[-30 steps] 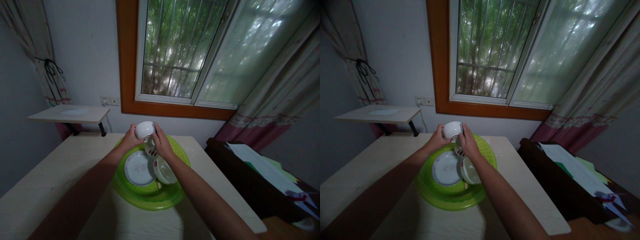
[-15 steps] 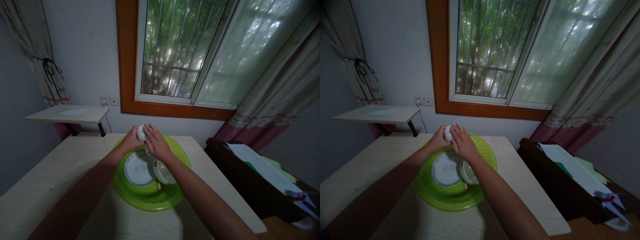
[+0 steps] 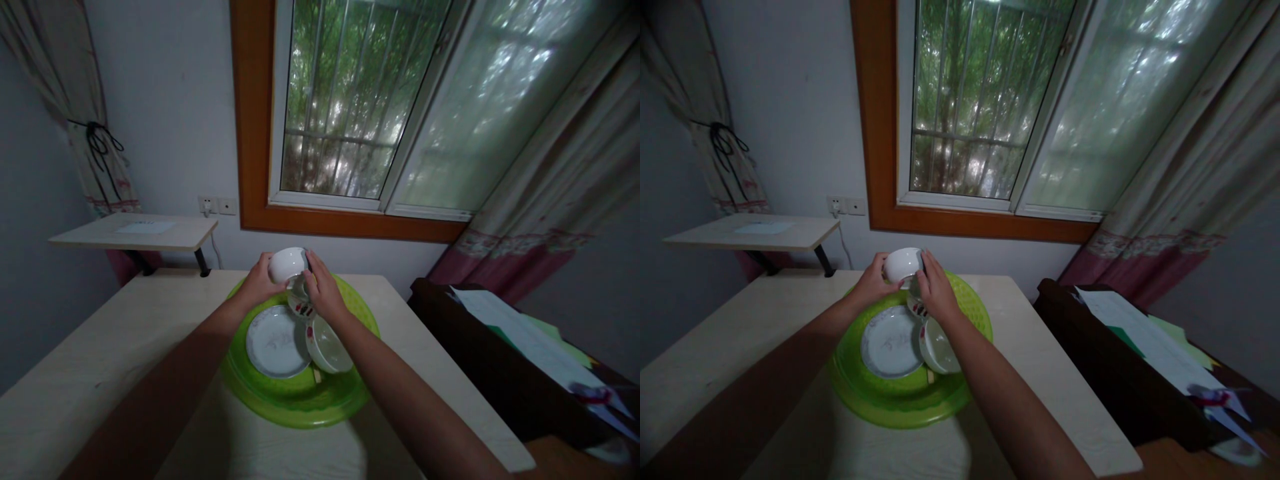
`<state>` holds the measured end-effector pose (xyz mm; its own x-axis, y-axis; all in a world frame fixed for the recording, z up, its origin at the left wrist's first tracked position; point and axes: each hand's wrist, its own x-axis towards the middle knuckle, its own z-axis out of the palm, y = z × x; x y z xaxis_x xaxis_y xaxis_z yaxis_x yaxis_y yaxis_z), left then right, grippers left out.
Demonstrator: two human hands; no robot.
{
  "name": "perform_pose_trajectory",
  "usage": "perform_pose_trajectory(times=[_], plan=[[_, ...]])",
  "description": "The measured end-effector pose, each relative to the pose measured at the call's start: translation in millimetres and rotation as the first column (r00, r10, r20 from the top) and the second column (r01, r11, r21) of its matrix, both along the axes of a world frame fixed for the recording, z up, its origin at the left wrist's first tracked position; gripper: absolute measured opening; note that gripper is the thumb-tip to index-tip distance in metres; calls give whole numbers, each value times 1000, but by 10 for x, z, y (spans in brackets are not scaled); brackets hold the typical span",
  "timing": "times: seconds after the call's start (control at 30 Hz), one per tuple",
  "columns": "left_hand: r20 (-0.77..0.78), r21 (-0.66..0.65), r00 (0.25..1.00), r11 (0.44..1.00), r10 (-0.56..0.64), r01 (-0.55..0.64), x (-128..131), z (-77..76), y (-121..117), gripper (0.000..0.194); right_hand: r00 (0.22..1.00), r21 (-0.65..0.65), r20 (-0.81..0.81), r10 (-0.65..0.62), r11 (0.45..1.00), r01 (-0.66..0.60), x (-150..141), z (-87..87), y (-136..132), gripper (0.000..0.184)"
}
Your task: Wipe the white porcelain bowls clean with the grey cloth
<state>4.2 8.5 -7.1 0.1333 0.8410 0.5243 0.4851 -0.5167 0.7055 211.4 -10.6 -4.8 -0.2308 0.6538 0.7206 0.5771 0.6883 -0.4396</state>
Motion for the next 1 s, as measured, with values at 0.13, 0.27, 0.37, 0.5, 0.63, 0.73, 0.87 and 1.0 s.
perform_pose_trajectory(times=[0.13, 0.27, 0.37, 0.5, 0.63, 0.73, 0.87, 1.0], plan=[[-1, 10, 1000, 1000, -13, 13, -3, -16, 9, 68, 998, 34, 59, 0, 999, -2, -9, 27, -35, 54], [5, 24, 1000, 1000, -20, 20, 4, -12, 2, 69, 993, 76, 116, 10, 997, -19, -23, 70, -84, 54], [1, 34, 1000, 999, -12, 12, 12, 0, -3, 67, 986, 103, 168, 21, 994, -38, -40, 99, -117, 55], [7, 23, 999, 999, -47, 47, 12, -14, 11, 66, 966, 157, 255, 45, 984, -88, -71, 130, -153, 57], [-9, 34, 996, 995, -92, 92, -2, -49, 38, 67, 925, 205, 373, 71, 966, -157, -111, 151, -183, 57], [-38, 54, 996, 995, -86, 88, -5, -47, 40, 67, 911, 216, 405, 78, 960, -178, -137, 159, -195, 56], [-61, 67, 997, 996, -53, 57, 14, 2, 13, 66, 939, 192, 336, 68, 971, -139, -135, 148, -177, 55], [-75, 57, 997, 998, -33, 38, 29, 36, -9, 65, 978, 131, 206, 43, 989, -71, -84, 94, -101, 55]])
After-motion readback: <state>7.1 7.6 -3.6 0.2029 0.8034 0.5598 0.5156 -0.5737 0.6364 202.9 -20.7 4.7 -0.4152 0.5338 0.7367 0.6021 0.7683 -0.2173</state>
